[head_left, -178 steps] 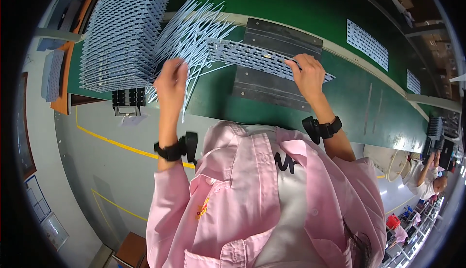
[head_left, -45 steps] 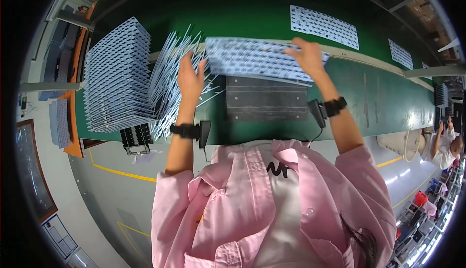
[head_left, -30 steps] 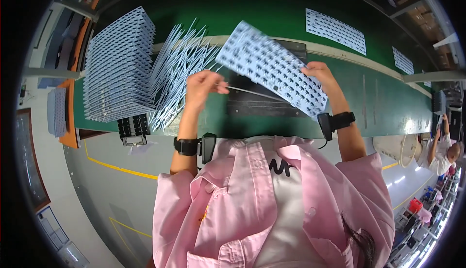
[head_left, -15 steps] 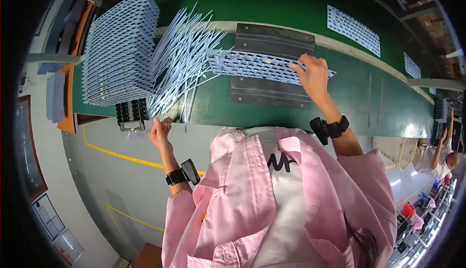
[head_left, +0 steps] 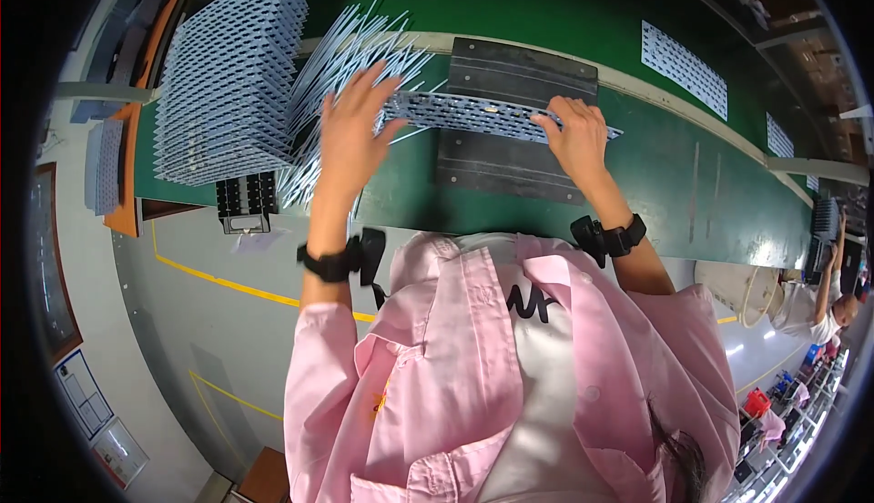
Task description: The worker is assembling electronic components by inserting cable ties into a template on a production line.
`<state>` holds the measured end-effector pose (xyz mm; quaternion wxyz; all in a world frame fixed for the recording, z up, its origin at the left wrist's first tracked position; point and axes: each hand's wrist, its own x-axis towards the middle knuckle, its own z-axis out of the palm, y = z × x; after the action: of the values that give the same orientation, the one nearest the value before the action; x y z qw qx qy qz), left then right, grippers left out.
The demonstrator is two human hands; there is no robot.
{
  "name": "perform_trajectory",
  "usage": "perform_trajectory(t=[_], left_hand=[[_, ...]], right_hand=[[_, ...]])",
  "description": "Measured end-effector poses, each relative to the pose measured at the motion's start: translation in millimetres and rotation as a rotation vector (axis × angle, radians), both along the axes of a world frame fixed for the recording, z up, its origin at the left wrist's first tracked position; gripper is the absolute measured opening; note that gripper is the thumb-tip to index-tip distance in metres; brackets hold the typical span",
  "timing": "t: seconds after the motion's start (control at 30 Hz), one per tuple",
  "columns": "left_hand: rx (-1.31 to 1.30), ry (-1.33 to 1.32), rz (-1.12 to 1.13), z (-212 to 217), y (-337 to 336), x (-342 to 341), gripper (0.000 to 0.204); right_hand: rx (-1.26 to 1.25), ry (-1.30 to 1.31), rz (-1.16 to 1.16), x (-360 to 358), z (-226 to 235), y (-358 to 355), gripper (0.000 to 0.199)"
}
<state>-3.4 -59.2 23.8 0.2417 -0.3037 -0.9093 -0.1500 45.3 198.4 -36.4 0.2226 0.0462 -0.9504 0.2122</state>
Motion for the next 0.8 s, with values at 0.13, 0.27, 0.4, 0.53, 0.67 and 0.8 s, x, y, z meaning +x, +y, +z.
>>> perform_trajectory(t=[0.13, 0.27, 0.4, 0.53, 0.67, 0.8], left_hand=[[-0.216, -0.282, -0.067, -17, 19, -30, 0.022], [-0.243, -0.491, -0.106, -30, 23, -35, 0.02], [-0.246, -0.518, -0.108, -33, 24, -32, 0.022], [-0.328, -0.443, -0.111, -46, 31, -68, 0.032], [-0.439, -0.516, 0.036, -81, 41, -107, 0.044], [-0.089, -0.334, 0.118, -74, 30, -91, 0.047]], right_hand=[[0.014, -0.116, 0.02, -2, 8, -2, 0.02], [0.036, -0.281, 0.063, -5, 6, 7, 0.02], [0.037, -0.32, 0.071, -3, -3, 12, 0.022], [-0.013, -0.502, 0.12, -44, -10, 31, 0.032], [-0.055, -0.517, 0.12, -107, -71, 51, 0.037], [-0.259, -0.641, 0.054, -122, -83, 57, 0.038]])
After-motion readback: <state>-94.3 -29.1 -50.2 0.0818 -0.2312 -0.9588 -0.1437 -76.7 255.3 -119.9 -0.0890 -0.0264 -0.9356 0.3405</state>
